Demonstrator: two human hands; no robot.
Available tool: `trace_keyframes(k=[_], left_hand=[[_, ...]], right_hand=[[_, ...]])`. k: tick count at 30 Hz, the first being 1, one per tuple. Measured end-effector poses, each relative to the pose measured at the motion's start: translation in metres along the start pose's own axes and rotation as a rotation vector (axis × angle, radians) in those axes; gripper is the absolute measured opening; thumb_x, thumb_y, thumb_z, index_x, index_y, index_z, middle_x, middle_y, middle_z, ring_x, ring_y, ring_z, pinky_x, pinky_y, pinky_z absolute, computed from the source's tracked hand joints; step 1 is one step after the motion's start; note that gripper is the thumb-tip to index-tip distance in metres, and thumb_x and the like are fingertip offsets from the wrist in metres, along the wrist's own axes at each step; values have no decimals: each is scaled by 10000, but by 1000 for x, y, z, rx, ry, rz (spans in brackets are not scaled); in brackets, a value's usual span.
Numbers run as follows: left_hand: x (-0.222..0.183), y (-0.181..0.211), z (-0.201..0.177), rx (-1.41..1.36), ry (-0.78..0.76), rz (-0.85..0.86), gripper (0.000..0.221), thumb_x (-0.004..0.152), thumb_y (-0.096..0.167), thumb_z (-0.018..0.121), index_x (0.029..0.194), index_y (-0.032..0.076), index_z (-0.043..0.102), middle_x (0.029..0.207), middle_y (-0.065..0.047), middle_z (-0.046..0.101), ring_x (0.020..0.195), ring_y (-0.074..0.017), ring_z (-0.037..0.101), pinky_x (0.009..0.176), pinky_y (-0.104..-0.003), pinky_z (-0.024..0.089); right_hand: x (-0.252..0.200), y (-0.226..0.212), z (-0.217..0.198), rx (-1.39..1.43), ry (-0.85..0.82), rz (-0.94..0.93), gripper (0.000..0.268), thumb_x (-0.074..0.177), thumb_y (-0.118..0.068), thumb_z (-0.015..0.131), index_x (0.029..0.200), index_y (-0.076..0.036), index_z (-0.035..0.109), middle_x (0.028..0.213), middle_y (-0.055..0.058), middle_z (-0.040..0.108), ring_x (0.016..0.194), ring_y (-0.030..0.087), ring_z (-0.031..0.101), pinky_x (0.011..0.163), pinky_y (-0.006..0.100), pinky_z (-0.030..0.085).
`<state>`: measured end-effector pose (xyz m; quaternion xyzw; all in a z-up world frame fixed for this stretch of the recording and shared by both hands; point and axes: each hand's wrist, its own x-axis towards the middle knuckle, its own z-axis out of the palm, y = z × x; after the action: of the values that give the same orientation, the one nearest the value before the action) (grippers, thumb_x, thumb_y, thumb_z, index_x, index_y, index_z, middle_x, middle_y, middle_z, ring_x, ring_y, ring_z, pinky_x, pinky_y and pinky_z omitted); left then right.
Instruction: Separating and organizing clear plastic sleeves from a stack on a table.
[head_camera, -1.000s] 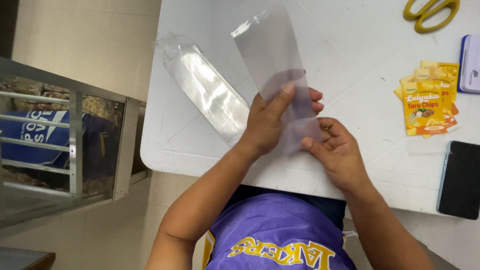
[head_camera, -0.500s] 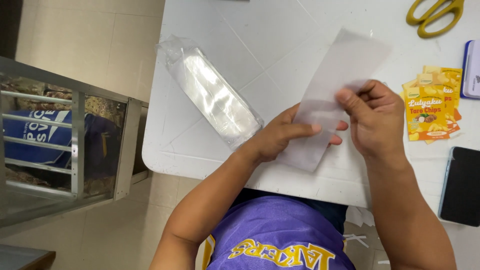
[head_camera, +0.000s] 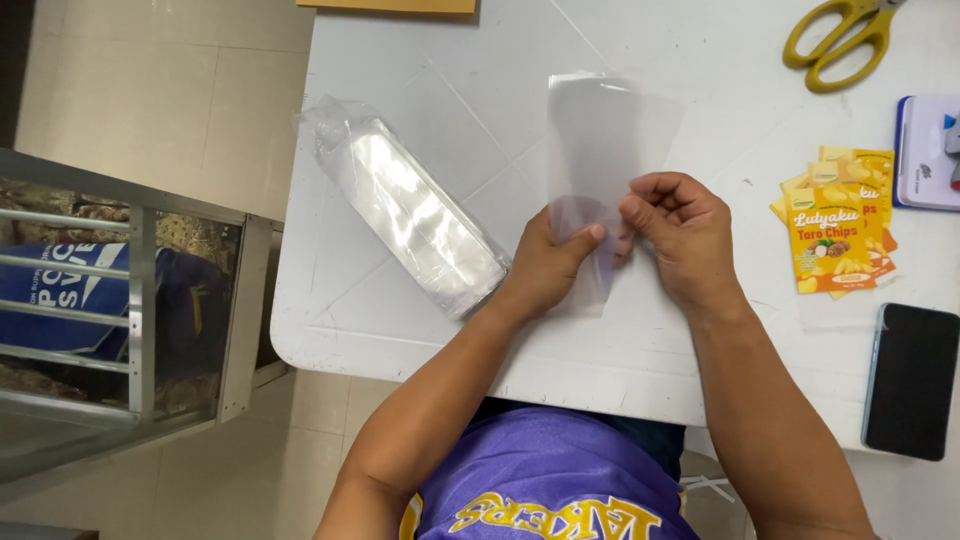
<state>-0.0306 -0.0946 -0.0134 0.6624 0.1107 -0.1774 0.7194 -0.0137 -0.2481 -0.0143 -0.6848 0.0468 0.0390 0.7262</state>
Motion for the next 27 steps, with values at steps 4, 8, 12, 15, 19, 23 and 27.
trace_keyframes(k=[4, 8, 12, 15, 19, 23, 27], left_hand=[[3, -6, 1, -36, -7, 8, 376, 901, 290, 754, 1204, 81, 676, 1032, -117, 749, 999, -268, 731, 913, -437, 580], [-6, 5, 2, -207, 12, -5, 429, 933, 355, 707, 1232, 51, 660, 1072, -142, 737, 1026, -263, 713, 930, -443, 577], [-10, 15, 0, -272, 29, -18, 486, 982, 366, 613, 1279, -18, 624, 1139, -225, 726, 1068, -336, 712, 958, -482, 575], [-11, 16, -1, -288, 58, -12, 435, 998, 332, 597, 1257, -16, 632, 1126, -212, 740, 1051, -313, 723, 942, -465, 591], [-3, 4, -3, -278, 94, -7, 404, 991, 296, 614, 1251, -13, 621, 1115, -209, 739, 1030, -305, 727, 934, -471, 595], [-1, -4, -3, -143, 100, 51, 411, 936, 285, 711, 1240, 21, 635, 1068, -171, 758, 1006, -286, 746, 941, -449, 595], [0, -9, 0, -108, 118, 95, 325, 930, 215, 731, 1198, 52, 646, 1023, -140, 775, 988, -250, 755, 928, -403, 598]], right_hand=[[9, 10, -10, -78, 5, 18, 155, 991, -64, 770, 1090, 4, 673, 843, 81, 654, 729, 103, 678, 694, 225, 597], [10, 10, -13, -83, 27, 8, 132, 1013, -52, 740, 1105, 4, 662, 845, 97, 668, 752, 117, 685, 718, 214, 599], [15, 14, -22, -38, 57, -10, 124, 1025, -58, 730, 1106, -9, 650, 864, 99, 678, 765, 113, 684, 723, 211, 605], [18, 19, -26, -10, 80, -20, 116, 1039, -63, 716, 1113, -15, 641, 851, 93, 673, 748, 102, 672, 704, 208, 607], [20, 19, -31, 77, 101, -35, 99, 1061, -57, 683, 1123, -24, 612, 840, 80, 649, 733, 96, 657, 676, 194, 604], [18, 12, -30, 169, 68, 1, 99, 1104, -134, 628, 1072, -85, 549, 796, 78, 624, 648, 99, 609, 497, 174, 506], [16, 11, -25, 160, 6, 0, 146, 1080, -117, 650, 1059, -82, 509, 791, 107, 635, 626, 114, 603, 458, 179, 483]])
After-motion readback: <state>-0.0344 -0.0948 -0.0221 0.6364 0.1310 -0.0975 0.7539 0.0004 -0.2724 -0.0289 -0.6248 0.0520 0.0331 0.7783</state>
